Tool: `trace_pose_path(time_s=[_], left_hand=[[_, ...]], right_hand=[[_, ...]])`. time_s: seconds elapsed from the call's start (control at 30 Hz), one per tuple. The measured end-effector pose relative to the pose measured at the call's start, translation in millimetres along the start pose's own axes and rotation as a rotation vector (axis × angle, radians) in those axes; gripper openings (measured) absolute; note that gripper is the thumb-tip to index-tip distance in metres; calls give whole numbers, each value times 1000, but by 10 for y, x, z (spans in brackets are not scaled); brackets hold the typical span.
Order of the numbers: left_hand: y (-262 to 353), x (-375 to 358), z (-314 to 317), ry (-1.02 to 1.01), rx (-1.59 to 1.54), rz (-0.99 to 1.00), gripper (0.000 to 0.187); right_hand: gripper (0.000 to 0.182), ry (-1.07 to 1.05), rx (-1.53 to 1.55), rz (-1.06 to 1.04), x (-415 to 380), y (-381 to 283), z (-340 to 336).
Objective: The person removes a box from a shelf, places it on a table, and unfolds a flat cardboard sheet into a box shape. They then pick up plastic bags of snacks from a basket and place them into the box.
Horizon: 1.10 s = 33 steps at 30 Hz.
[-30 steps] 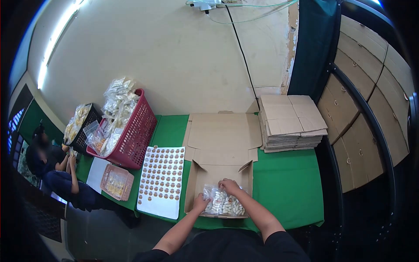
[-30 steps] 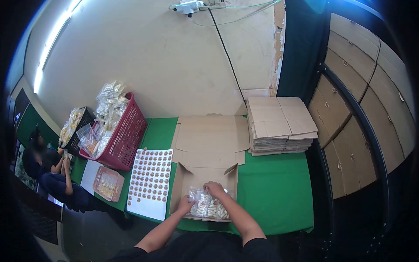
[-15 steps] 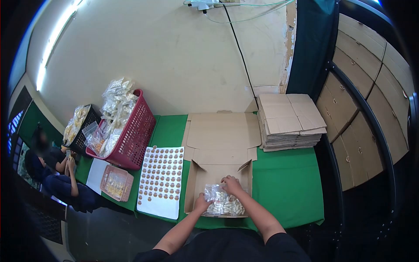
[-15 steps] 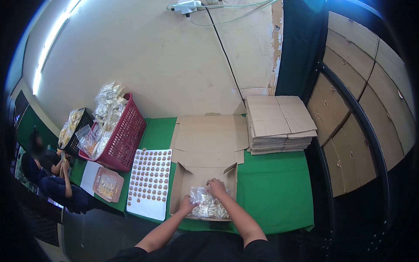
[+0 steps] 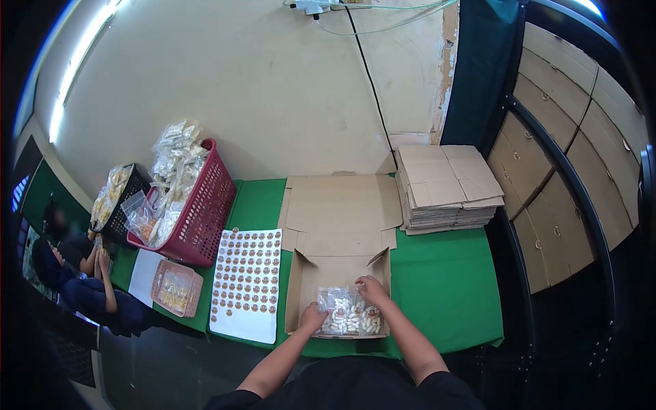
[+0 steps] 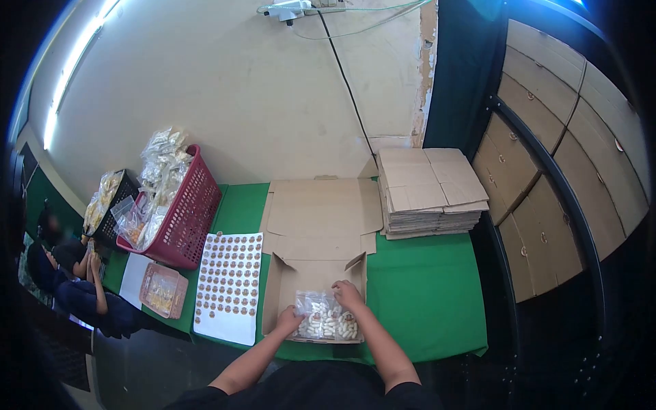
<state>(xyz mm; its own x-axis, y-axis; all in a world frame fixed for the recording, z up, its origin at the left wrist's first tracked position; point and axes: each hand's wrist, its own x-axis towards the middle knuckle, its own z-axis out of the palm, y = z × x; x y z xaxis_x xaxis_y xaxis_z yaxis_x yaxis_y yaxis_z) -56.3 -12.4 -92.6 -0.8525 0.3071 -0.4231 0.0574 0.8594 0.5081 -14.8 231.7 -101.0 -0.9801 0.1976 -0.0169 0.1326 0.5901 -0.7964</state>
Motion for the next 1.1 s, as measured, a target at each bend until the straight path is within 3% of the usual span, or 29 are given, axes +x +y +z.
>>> trace_pose_path(time_s=[0.27, 0.4, 0.47, 0.53, 0.63, 0.7, 0.9, 1.1], left_hand=[[-23, -144, -212, 93, -85, 49, 63], [-74, -177, -277, 103, -218, 76, 57], [-138, -196, -275, 170, -266, 265, 53], [-140, -230, -356, 156, -280, 276, 54], [-193, -217, -511, 70, -496, 400, 58], [-222, -252, -710, -110, -696, 425, 61], [-528, -58, -1238, -270, -1024, 510, 51], [-733, -9, -2115, -301, -1219, 576, 43]], right_hand=[[21, 189, 127, 0, -100, -192, -82], [19, 304, 312, 88, -123, -309, -59], [17, 476, 541, 84, -185, -381, 52], [18, 540, 664, 137, -218, -357, 212], [21, 564, 877, 214, -324, -601, 326], [24, 701, 1024, 372, -364, -809, 446], [21, 904, 1102, 356, -328, -1628, 953], [16, 931, 1031, 250, 8, -2432, 1415]])
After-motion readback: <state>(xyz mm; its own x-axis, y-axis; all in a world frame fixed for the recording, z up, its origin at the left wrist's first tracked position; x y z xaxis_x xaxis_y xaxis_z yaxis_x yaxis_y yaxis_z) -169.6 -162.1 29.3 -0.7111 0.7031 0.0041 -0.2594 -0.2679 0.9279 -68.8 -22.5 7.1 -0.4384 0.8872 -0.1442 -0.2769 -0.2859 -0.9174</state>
